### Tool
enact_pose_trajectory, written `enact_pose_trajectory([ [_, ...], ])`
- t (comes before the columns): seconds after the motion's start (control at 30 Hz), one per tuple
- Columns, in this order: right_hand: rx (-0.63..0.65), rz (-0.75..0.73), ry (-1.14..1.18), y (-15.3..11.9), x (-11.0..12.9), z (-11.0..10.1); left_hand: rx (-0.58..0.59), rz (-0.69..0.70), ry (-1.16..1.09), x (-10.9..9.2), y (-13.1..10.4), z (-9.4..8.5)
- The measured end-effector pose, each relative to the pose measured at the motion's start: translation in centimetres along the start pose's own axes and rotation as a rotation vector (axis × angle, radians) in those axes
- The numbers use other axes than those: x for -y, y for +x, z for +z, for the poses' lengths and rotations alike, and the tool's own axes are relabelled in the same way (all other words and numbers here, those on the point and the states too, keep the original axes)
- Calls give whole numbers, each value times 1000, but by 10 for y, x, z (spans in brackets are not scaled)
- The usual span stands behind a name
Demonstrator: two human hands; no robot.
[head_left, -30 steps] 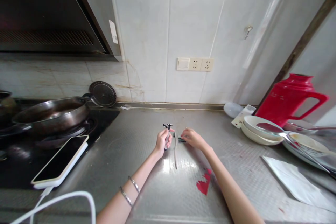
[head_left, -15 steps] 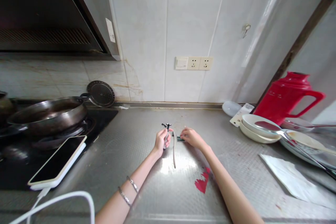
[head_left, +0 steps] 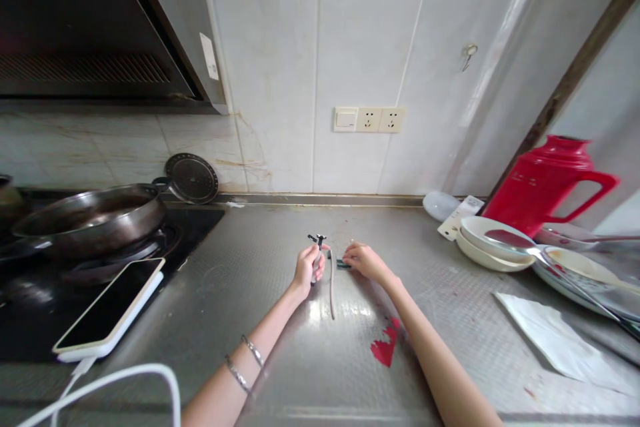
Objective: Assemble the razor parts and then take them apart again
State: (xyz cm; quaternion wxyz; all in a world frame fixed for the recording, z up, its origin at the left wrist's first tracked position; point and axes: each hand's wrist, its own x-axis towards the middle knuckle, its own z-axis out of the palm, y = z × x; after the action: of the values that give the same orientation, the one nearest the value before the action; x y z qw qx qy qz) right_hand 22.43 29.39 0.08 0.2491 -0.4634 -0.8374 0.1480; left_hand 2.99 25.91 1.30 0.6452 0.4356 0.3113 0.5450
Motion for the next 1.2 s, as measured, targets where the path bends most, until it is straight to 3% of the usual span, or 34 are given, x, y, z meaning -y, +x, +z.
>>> enact_pose_trajectory([
  [0.6,15,23,-82,0,1,2,-13,-12,-1,-1,-1,1],
  [0.87,76,-8,-8,2,-3,-2,-10,-7,-5,1,0,0],
  [1.07,-31,-40,31,1,-10,-6,-18,-5,-5,0,0,0],
  [1.2,0,-52,2,0,-10,-5,-21,-2,-5,-1,0,1],
])
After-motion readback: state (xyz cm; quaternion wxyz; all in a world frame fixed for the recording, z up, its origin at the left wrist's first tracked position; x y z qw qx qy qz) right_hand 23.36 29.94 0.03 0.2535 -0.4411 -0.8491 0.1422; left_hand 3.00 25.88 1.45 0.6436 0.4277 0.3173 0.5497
